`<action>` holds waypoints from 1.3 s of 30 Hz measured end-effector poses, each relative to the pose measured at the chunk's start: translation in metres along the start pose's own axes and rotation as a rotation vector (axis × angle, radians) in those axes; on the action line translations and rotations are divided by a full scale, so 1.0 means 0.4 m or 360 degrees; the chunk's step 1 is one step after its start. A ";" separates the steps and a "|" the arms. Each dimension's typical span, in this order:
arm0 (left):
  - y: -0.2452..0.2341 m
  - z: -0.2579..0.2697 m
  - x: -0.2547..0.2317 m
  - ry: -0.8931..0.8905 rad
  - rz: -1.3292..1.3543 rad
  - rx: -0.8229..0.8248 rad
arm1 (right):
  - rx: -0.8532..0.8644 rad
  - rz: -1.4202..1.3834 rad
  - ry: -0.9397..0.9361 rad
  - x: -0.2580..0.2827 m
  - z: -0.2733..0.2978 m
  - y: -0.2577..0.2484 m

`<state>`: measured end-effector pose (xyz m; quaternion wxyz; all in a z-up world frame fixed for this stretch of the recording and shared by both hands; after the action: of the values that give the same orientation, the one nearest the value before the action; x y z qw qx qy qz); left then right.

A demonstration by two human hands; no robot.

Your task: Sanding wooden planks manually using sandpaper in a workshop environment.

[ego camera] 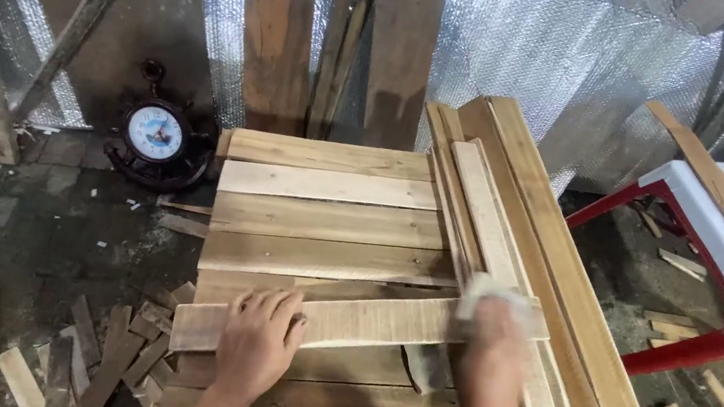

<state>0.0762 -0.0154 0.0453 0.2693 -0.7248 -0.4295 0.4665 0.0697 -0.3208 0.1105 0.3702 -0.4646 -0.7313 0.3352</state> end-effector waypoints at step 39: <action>0.033 0.036 0.011 0.0329 -0.0452 0.0112 | 0.0163 0.0047 0.0283 -0.339 0.115 -0.037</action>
<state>0.0691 -0.0181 0.0267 0.4004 -0.6910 -0.4812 0.3615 0.0641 -0.4583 0.0686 0.4519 -0.4837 -0.6705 0.3350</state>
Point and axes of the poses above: each hand's wrist, its own z-axis away from the middle knuckle, its own y-axis out of the palm, x = y × z, the point moved 9 cm from there along -z, towards the middle knuckle, and after that the axes turned 12 degrees about -y, right-handed, at the moved point
